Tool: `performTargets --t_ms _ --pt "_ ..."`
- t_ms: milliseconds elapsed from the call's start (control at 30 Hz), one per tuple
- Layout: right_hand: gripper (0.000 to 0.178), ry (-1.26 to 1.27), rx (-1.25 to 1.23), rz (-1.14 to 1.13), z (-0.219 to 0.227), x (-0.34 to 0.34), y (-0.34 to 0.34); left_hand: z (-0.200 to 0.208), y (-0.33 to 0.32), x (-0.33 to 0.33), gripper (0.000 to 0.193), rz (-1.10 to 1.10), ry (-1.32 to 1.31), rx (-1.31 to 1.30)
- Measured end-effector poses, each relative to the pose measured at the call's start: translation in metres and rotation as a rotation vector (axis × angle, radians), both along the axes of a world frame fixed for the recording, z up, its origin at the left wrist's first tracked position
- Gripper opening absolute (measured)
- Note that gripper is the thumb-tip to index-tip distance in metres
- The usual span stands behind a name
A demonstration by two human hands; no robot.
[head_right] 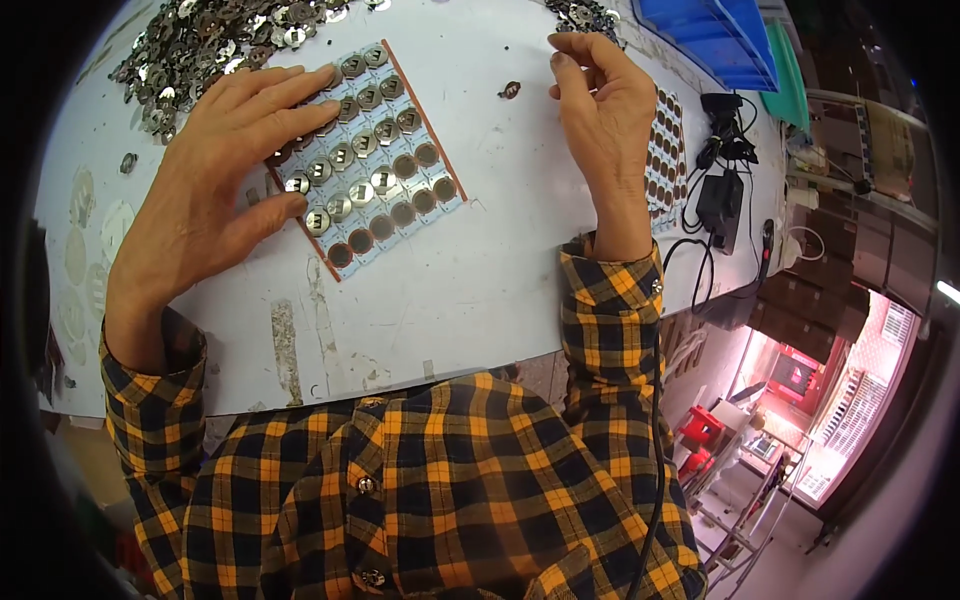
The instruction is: Manual assembly of small circular metal components into a grid-like template on a workbench.
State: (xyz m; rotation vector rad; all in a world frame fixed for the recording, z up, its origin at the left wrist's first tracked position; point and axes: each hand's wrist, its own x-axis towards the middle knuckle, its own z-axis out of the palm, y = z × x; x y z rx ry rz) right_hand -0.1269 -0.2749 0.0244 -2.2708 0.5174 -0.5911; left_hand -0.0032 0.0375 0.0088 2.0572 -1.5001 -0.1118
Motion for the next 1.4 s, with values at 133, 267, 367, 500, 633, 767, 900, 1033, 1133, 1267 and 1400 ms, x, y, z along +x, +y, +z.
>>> performTargets --t_ms 133,267,367,500,633,767,900,1033,1133,1267,1400 --pt "0.021 0.153 0.042 0.037 0.01 -0.006 0.001 -0.002 0.001 0.002 0.074 0.003 -0.032 0.014" --pt "0.021 0.172 0.074 0.065 0.012 -0.013 0.011 -0.004 0.002 0.001 0.075 0.011 -0.046 0.016" --pt "0.019 0.177 -0.027 0.16 0.002 -0.016 0.014 -0.002 0.005 -0.002 0.074 0.024 -0.057 0.024" --pt "0.015 0.19 0.092 0.267 -0.001 -0.021 0.011 0.001 -0.005 0.0 0.072 -0.018 0.019 0.033" --pt "0.012 0.241 0.355 0.307 0.007 -0.025 0.038 0.0 0.001 0.0 0.072 -0.013 -0.041 0.016" --pt "0.012 0.2 -0.58 0.317 0.003 -0.029 0.053 -0.042 -0.03 0.028 0.066 -0.3 -0.07 -0.502" --pt "0.017 0.097 -0.901 0.311 0.009 -0.026 0.053 -0.052 -0.046 0.039 0.06 -0.626 0.006 -1.028" --pt "0.01 0.207 -0.093 0.297 0.014 -0.032 0.068 -0.05 -0.042 0.037 0.06 -0.612 0.023 -0.993" --pt "0.013 0.177 0.5 0.36 0.012 -0.03 0.084 -0.052 -0.038 0.036 0.06 -0.604 0.057 -0.99" --pt "0.016 0.187 0.471 0.364 0.005 -0.034 0.088 -0.052 -0.043 0.036 0.059 -0.609 0.03 -1.022" --pt "0.016 0.197 0.321 0.368 0.001 -0.035 0.087 -0.052 -0.036 0.031 0.06 -0.564 0.058 -0.956"
